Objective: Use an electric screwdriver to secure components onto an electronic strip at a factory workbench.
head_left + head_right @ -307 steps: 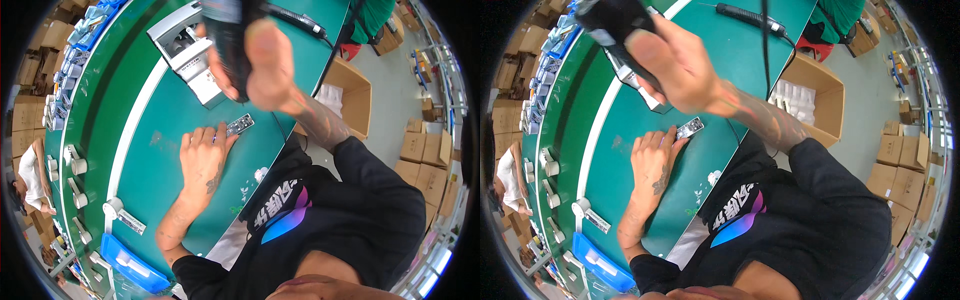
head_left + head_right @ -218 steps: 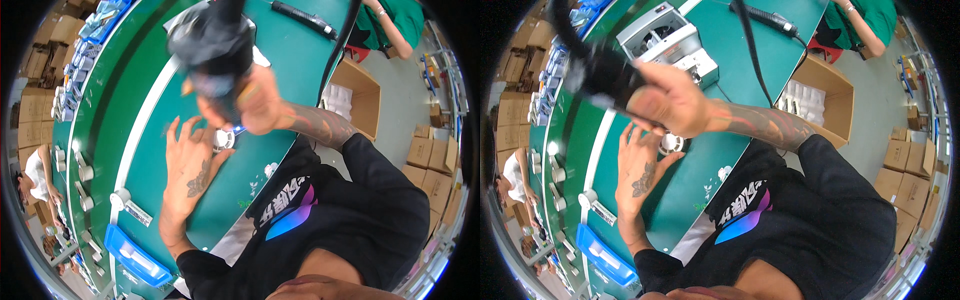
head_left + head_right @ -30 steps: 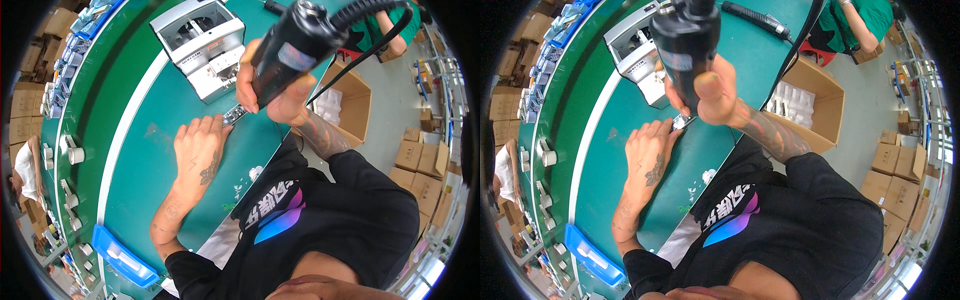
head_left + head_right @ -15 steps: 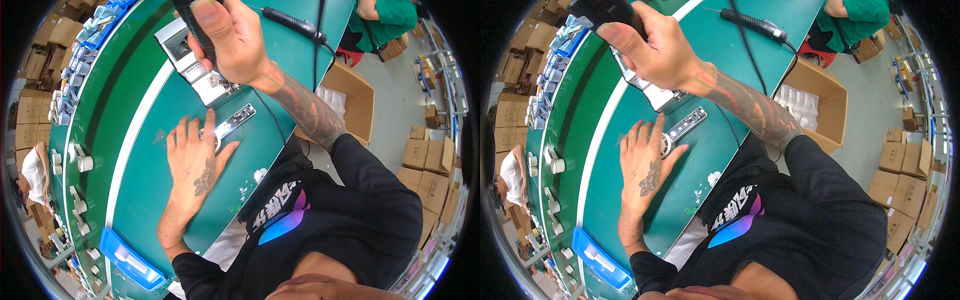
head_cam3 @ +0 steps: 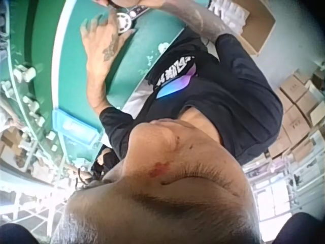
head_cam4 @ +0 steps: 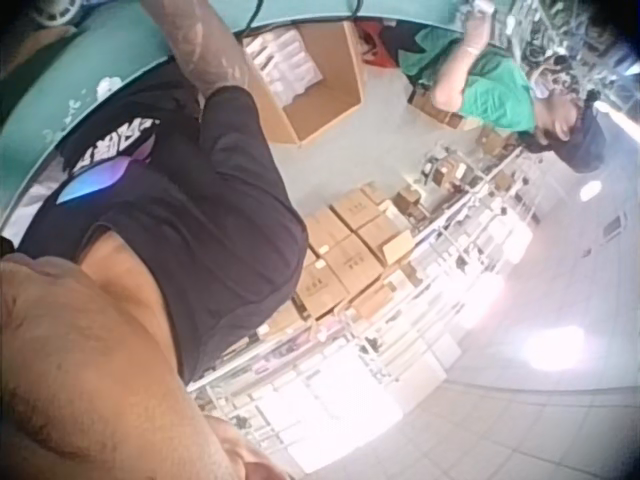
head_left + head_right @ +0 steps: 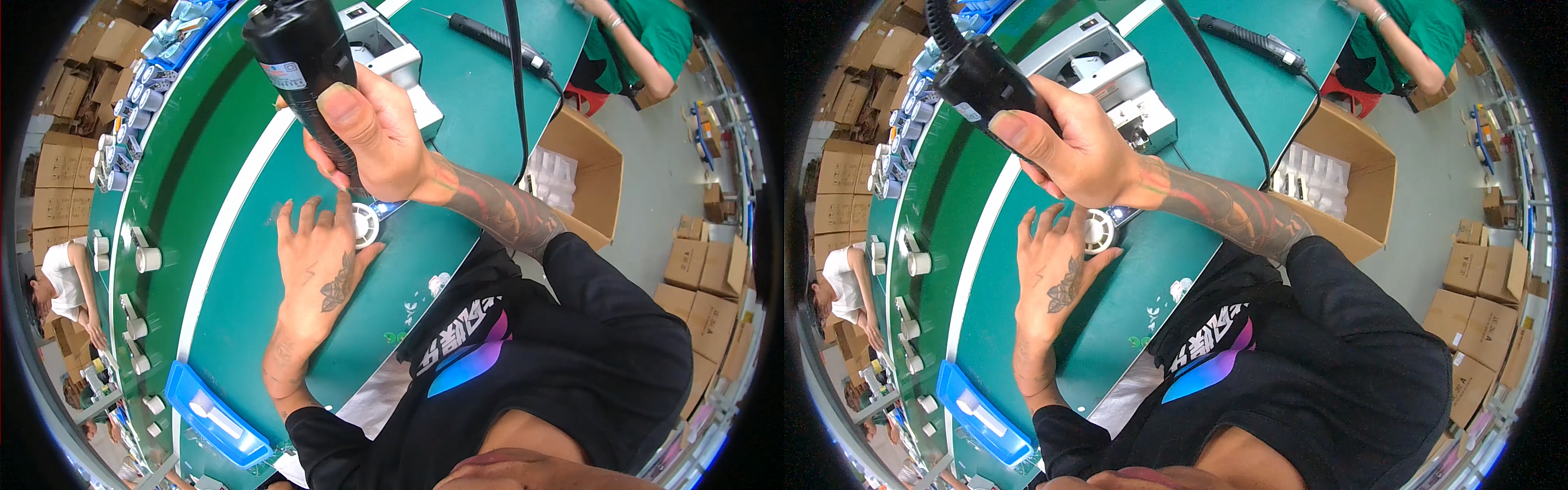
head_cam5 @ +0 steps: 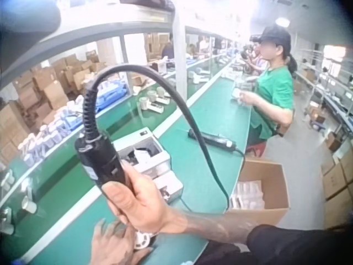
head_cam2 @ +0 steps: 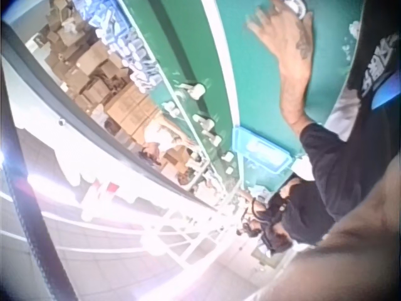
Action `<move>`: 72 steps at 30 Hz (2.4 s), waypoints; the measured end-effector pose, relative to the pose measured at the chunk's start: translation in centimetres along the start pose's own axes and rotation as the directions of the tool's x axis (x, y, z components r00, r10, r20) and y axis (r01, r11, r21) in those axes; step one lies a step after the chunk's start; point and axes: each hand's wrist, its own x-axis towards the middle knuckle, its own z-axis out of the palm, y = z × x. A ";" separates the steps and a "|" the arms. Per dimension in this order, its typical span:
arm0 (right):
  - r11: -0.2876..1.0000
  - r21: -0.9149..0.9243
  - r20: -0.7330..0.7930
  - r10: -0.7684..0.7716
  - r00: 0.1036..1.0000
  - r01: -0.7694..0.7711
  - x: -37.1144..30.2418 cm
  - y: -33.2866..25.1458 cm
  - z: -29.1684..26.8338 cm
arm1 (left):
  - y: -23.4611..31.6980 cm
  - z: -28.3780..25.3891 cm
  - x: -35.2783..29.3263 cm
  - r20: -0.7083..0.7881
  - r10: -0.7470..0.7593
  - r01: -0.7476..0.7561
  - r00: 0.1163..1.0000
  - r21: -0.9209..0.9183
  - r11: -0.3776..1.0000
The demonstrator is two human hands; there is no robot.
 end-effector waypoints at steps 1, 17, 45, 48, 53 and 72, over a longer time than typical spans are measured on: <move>0.999 -0.035 0.008 0.008 1.000 -0.007 0.0 0.1 -0.1 | 0.0 0.0 0.0 0.002 0.000 0.000 1.000 0.005 1.000; 0.999 0.012 0.004 0.051 0.999 -0.051 -1.7 0.9 -0.4 | -0.3 -0.1 0.3 -0.024 0.052 -0.052 0.998 0.001 0.999; 0.997 0.011 -0.063 -0.072 0.995 0.073 -1.5 -0.8 -2.9 | -0.2 0.1 0.4 -0.038 0.051 -0.054 0.998 -0.073 0.996; 0.991 0.114 -0.027 -0.069 0.997 0.072 -1.7 -1.1 -1.4 | -0.3 0.4 0.3 -0.074 0.062 -0.069 0.995 -0.097 0.993; 0.993 0.118 0.018 -0.023 1.000 0.020 -2.0 -0.2 -0.6 | -0.2 -0.2 0.5 -0.034 0.048 -0.051 0.998 -0.096 0.994; 0.989 0.145 0.078 -0.045 0.996 0.033 -3.4 0.6 -1.1 | -0.3 0.2 0.3 -0.048 0.036 -0.042 0.998 -0.129 0.991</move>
